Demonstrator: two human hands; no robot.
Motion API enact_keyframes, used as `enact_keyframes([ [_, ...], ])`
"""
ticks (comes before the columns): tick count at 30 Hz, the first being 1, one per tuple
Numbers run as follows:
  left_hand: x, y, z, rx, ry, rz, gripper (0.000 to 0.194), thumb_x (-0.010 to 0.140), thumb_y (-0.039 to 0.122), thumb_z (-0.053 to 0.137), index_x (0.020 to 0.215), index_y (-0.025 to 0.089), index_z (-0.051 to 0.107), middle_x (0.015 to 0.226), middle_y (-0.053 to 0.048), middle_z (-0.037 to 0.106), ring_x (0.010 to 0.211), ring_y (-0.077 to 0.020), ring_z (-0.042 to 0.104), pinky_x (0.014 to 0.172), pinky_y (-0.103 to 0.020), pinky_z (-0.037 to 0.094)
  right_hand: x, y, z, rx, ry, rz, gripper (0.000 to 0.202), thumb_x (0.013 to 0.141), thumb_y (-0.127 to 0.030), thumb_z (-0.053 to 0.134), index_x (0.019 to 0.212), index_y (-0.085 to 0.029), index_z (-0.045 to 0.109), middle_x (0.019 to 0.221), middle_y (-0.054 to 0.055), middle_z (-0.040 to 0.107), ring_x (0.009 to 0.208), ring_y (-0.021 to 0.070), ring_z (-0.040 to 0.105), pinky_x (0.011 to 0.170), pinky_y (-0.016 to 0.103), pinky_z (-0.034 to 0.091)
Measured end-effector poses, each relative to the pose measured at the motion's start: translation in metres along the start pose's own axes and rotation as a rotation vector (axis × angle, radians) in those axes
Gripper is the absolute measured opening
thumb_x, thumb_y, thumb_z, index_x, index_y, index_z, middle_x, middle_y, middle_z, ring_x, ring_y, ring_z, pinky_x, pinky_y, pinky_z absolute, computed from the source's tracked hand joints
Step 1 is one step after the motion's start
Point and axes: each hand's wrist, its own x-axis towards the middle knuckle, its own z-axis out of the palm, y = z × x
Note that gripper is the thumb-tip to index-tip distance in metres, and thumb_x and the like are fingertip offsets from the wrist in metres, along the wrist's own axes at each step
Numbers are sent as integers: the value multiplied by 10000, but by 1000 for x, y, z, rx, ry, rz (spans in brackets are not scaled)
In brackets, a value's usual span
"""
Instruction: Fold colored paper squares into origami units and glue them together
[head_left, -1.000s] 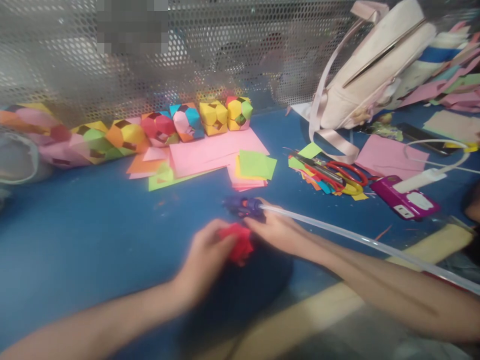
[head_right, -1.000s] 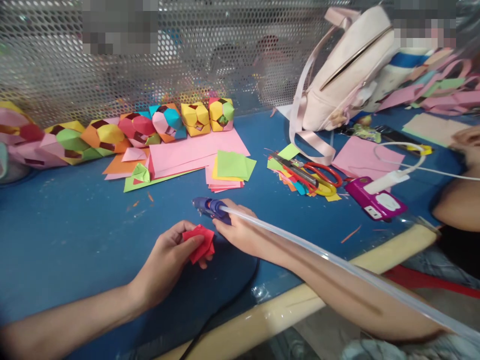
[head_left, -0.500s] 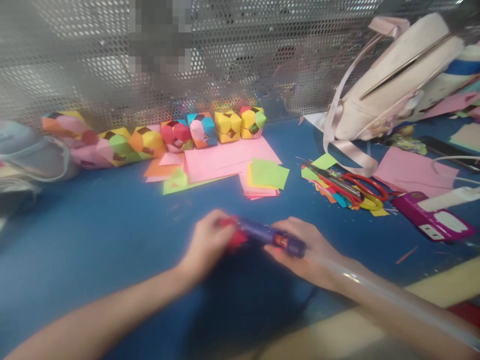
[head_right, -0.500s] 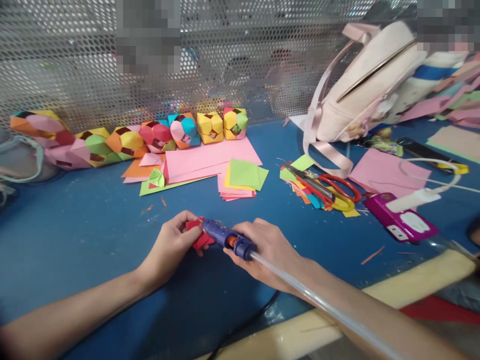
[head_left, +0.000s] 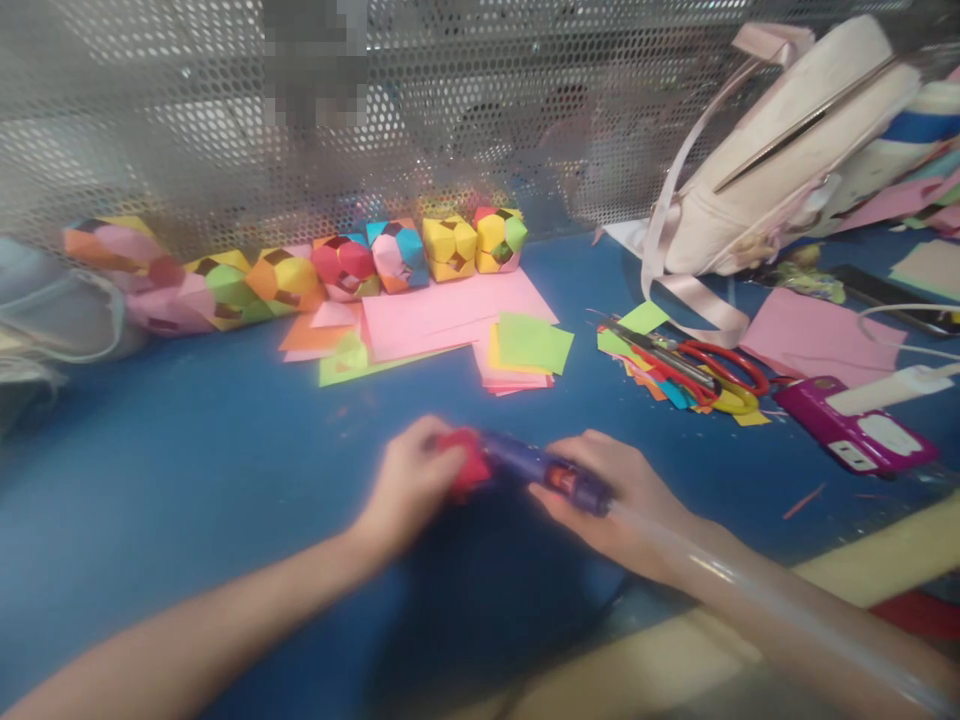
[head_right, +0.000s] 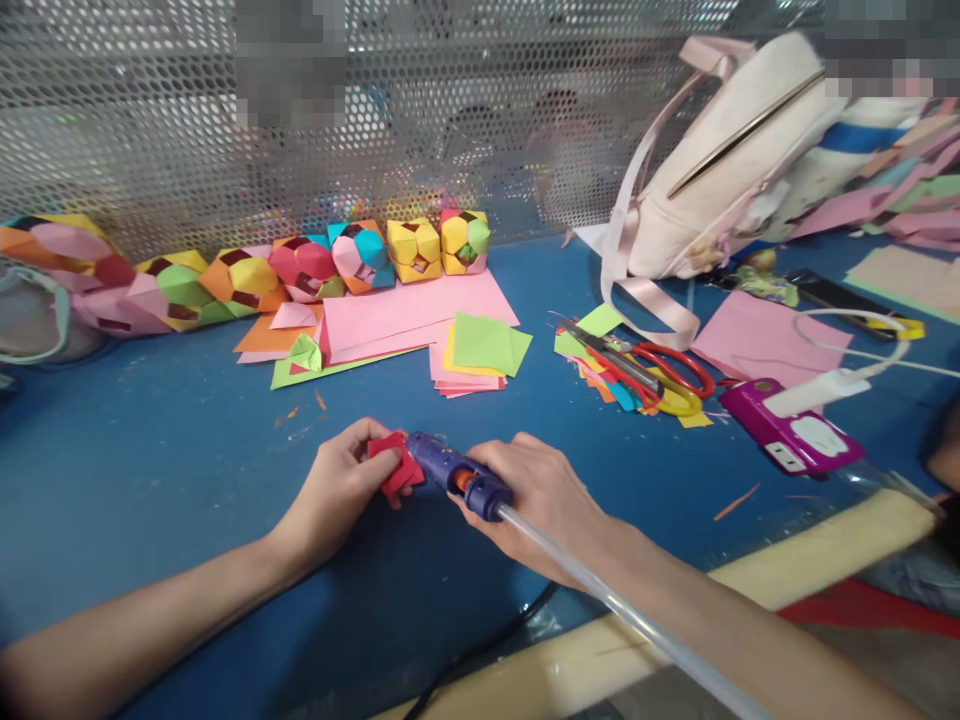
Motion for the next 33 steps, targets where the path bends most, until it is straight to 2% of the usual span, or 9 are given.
enact_keyframes([
  [12, 0, -2, -1, -6, 10, 20, 46, 763, 189, 547, 741, 161, 518, 552, 10, 621, 467, -126, 570, 440, -226, 454, 0, 0, 1, 1, 0, 33, 130, 853, -319, 511, 870, -197, 555, 686, 9, 624, 571, 139, 558, 550, 238, 428],
  [14, 0, -2, -1, -33, 30, 16, 55, 767, 202, 548, 746, 160, 519, 554, 7, 623, 466, -132, 572, 440, -235, 457, -1, 1, 2, 21, 2, 102, 153, 851, -340, 510, 885, -201, 563, 718, 14, 642, 606, 149, 583, 561, 239, 441],
  [17, -3, -2, 0, -99, 37, 16, 74, 776, 226, 549, 755, 164, 514, 568, 7, 631, 473, -134, 577, 455, -242, 461, 3, 1, 1, 104, 5, 302, 188, 840, -367, 513, 894, -198, 576, 749, 17, 664, 673, 166, 628, 581, 236, 466],
  [19, -7, -2, 1, -119, 34, 14, 75, 774, 228, 554, 756, 169, 511, 586, 5, 639, 499, -137, 588, 470, -239, 459, 9, 1, 1, 152, -40, 423, 211, 837, -369, 508, 913, -192, 595, 794, 25, 681, 738, 187, 651, 608, 245, 483],
  [21, -12, -2, 3, -114, 21, 3, 68, 772, 221, 553, 754, 171, 511, 605, 2, 646, 525, -137, 595, 485, -237, 457, 19, 1, 2, 181, -99, 464, 243, 847, -354, 495, 983, -188, 609, 916, 43, 688, 855, 207, 652, 687, 265, 493],
  [24, -20, -1, 5, -87, -23, -22, 54, 777, 215, 547, 758, 172, 519, 622, 0, 649, 532, -130, 587, 498, -236, 452, 39, 0, 8, 202, -142, 406, 270, 865, -318, 479, 1064, -186, 605, 1015, 52, 668, 954, 207, 621, 791, 286, 472],
  [30, -28, 2, 9, -92, -90, -15, 62, 808, 234, 533, 786, 176, 527, 667, -5, 653, 572, -130, 592, 536, -247, 462, 67, 1, 30, 220, -216, 296, 283, 897, -319, 426, 1041, -152, 604, 976, 61, 658, 860, 184, 617, 734, 270, 466],
  [33, -28, 2, 9, -112, -90, -13, 90, 814, 259, 542, 796, 172, 529, 681, -12, 654, 589, -134, 599, 553, -254, 468, 70, 4, 36, 249, -251, 256, 294, 903, -286, 407, 1102, -147, 571, 1039, 73, 640, 927, 188, 602, 805, 288, 455],
])
